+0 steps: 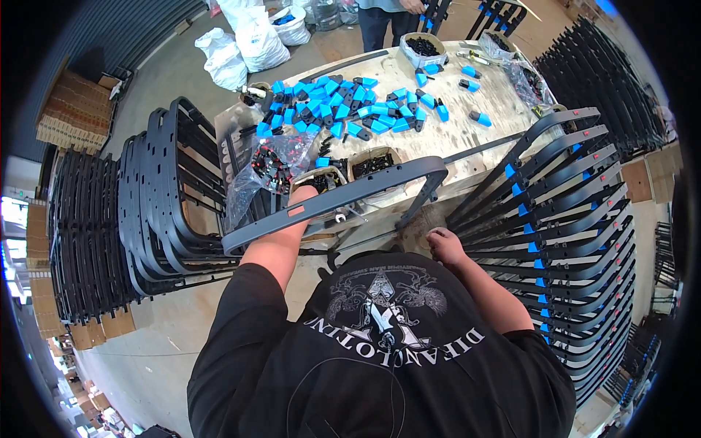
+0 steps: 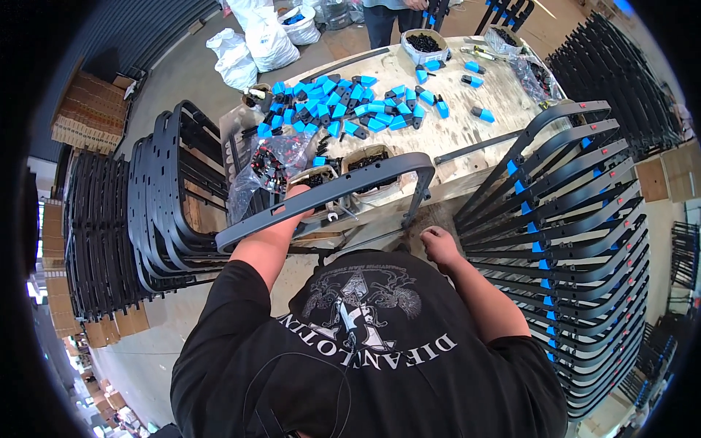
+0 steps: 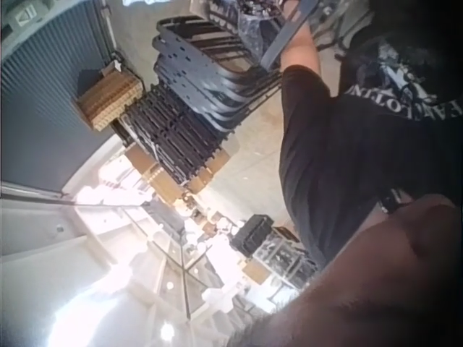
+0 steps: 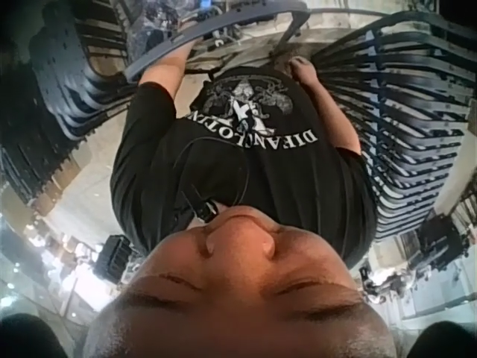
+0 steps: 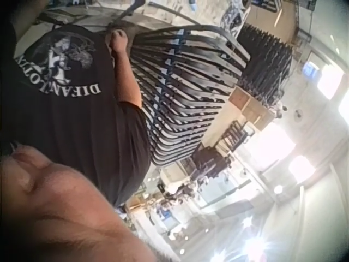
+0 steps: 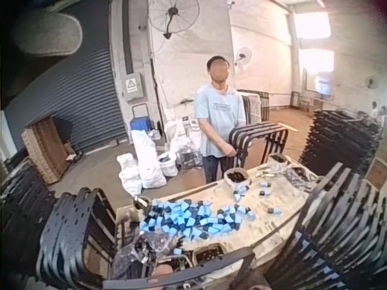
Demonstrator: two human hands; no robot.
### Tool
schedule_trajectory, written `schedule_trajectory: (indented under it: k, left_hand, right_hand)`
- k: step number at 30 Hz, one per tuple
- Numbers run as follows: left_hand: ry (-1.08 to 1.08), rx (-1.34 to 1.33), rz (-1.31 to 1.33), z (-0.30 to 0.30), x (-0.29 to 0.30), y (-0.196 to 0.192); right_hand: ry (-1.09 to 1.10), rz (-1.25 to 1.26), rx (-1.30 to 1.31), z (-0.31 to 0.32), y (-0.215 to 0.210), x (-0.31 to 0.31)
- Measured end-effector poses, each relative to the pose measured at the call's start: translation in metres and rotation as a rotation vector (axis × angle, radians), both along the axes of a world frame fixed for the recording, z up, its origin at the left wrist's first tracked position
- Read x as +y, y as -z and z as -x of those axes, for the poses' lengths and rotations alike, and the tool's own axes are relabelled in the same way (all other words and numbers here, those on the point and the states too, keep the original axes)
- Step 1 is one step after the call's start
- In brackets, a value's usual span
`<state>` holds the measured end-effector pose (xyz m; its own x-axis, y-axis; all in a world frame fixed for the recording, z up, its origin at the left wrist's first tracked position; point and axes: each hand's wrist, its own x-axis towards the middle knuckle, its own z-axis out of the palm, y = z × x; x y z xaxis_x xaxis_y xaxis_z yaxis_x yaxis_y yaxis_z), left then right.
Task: Manually attaching plastic end caps and securing them with bolts and nuts to metal frames using a wrench.
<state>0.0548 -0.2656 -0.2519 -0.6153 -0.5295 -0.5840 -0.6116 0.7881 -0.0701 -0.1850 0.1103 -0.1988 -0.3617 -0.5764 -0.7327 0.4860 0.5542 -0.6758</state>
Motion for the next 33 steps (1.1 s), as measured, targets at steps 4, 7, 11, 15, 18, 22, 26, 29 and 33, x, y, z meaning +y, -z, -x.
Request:
schedule_trajectory:
  k: [4,7,11,15,18,22,26,29,33]
  left_hand:
    - [0.146,0.057,0.025,-0.007,0.002,0.005]
    - [0.048,0.073,0.045,-0.005,0.007,-0.004]
    - [0.055,0.298,-0.402,-0.015,-0.020,-0.031]
    - [-0.190,0.370,-0.172,-0.008,-0.005,-0.038]
    - [-0.372,0.415,0.009,-0.007,0.009,-0.043]
    - [-0.553,0.685,0.031,-0.017,0.022,-0.063]
    - [-0.311,0.786,-0.146,0.019,0.086,-0.146]
    - [-0.325,0.899,-0.632,0.038,0.137,-0.154]
    - [0.053,0.986,-0.635,0.066,0.161,-0.197]
  right_hand:
    - [-0.029,-0.004,0.036,-0.008,-0.006,-0.008]
    - [-0.027,-0.014,0.049,-0.009,-0.001,-0.004]
    - [-0.028,-0.072,0.087,-0.010,0.000,0.001]
    - [-0.018,-0.036,0.098,-0.008,-0.001,0.003]
    - [0.017,-0.026,0.072,-0.006,-0.002,0.005]
    - [0.044,0.063,-0.129,0.001,-0.012,-0.002]
    - [-0.036,0.087,-0.196,-0.006,-0.033,-0.034]
    - [-0.076,0.180,-0.478,-0.012,-0.037,-0.066]
    - [-0.012,0.368,-0.797,-0.022,-0.060,-0.090]
